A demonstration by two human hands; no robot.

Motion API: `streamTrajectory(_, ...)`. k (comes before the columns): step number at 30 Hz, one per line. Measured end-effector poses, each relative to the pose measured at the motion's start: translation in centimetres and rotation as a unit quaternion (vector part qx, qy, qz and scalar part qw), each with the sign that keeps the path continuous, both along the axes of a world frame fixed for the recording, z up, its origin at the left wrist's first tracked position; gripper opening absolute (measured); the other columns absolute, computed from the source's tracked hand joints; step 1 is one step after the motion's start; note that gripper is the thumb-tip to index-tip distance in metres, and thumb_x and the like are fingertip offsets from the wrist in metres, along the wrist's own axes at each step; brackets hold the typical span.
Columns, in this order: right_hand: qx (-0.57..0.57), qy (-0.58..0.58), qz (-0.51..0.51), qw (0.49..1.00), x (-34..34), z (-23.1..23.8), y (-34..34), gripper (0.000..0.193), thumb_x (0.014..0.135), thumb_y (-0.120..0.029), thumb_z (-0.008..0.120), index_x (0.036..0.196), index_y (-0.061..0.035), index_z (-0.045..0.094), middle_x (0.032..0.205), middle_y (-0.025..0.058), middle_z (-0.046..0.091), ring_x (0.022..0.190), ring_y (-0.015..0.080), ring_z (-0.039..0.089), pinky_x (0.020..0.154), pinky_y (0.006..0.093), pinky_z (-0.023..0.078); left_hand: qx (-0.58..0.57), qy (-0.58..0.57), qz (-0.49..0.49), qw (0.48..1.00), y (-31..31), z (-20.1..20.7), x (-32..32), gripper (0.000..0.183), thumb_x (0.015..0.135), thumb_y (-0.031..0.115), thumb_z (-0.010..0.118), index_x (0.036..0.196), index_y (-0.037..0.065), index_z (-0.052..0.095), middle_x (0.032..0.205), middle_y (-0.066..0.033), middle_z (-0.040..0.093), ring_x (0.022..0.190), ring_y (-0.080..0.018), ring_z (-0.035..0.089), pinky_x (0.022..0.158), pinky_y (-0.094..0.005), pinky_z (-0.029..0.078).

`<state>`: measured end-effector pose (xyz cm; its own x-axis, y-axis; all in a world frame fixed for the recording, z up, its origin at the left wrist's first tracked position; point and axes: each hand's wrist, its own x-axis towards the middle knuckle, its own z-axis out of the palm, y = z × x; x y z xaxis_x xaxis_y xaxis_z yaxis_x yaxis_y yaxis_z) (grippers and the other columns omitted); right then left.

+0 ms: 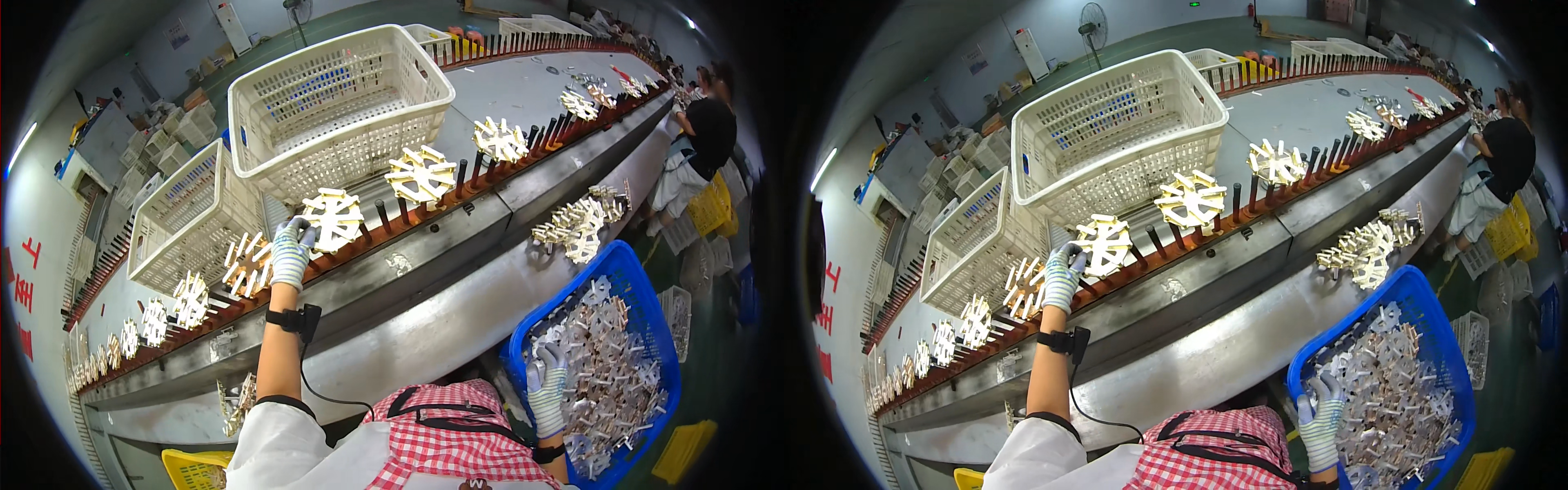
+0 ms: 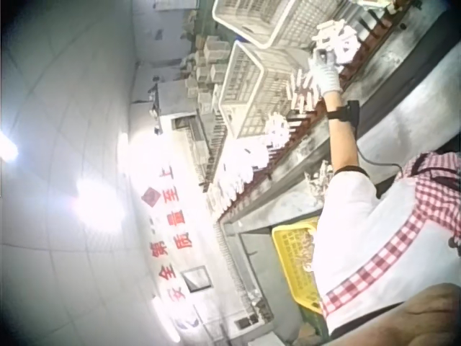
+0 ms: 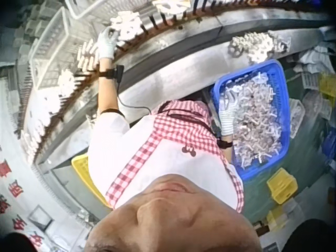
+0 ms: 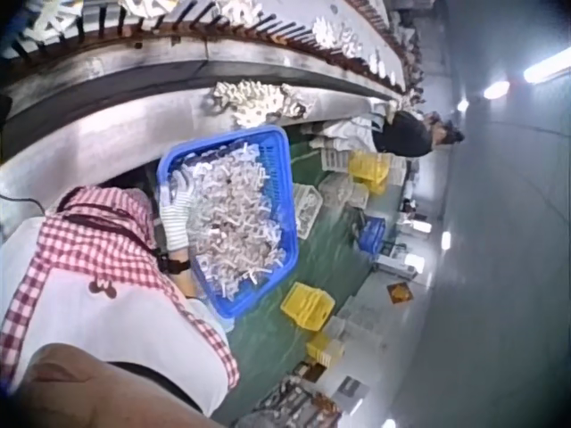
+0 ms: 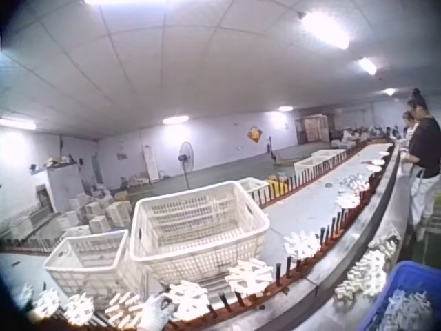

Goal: The person repeatedly picks white plastic star-shaped components from a blue basket and places them onto vertical pegs along a conveyor line. The person handles the components one at a time, aligning them with the pegs and continuing the process throughout the clip.

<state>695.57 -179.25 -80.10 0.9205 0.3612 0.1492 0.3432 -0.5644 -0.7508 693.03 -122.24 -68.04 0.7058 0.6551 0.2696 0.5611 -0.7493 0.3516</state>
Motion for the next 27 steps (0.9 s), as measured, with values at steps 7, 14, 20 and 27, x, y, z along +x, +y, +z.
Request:
streamTrajectory(7, -0.007, 0.020, -0.012, 1.000, 1.9, -2.7, -0.8, 0.036, 0.089, -0.025, 0.059, 0.116, -0.0020, 0.057, 0.125, 0.0218, 0.051, 0.115, 0.0383, 0.049, 0.099, 0.0488, 0.039, 0.014, 0.005, -0.010, 1.000, -0.6, -0.5, -0.2, 0.018, 0.085, 0.017, 0.067, 0.100, 0.007, 0.067, 0.101, -0.0194, 0.059, 0.088, -0.0328, 0.062, 0.078, -0.0403, 0.051)
streamTrajectory(14, -0.010, 0.027, 0.014, 0.999, 7.0, -4.6, -2.2, 0.033, 0.089, -0.021, 0.059, 0.116, -0.0020, 0.056, 0.124, 0.0219, 0.051, 0.115, 0.0382, 0.049, 0.099, 0.0479, 0.040, -0.060, 0.004, 0.035, 0.998, -0.6, -1.0, 0.1, 0.019, 0.087, 0.017, 0.067, 0.102, 0.005, 0.068, 0.106, -0.0193, 0.058, 0.090, -0.0296, 0.062, 0.078, -0.0379, 0.052)
streamTrajectory(20, 0.027, 0.019, 0.041, 0.999, 14.5, -7.6, -6.1, 0.036, 0.086, -0.021, 0.061, 0.115, -0.0007, 0.058, 0.123, 0.0224, 0.051, 0.114, 0.0389, 0.049, 0.100, 0.0497, 0.038, 0.126, 0.058, -0.033, 0.990, -8.1, -0.1, 4.6, 0.026, 0.081, 0.017, 0.071, 0.107, 0.010, 0.068, 0.116, -0.0144, 0.061, 0.108, -0.0346, 0.058, 0.093, -0.0424, 0.047)
streamTrajectory(27, -0.026, 0.008, 0.029, 0.999, 21.7, -9.5, -12.3, 0.036, 0.085, -0.021, 0.060, 0.115, -0.0002, 0.058, 0.124, 0.0222, 0.051, 0.115, 0.0391, 0.049, 0.100, 0.0496, 0.038, 0.078, 0.121, 0.037, 0.989, -6.8, -0.5, 5.4, 0.020, 0.082, 0.027, 0.069, 0.094, 0.010, 0.071, 0.101, -0.0120, 0.066, 0.098, -0.0339, 0.060, 0.087, -0.0418, 0.048)
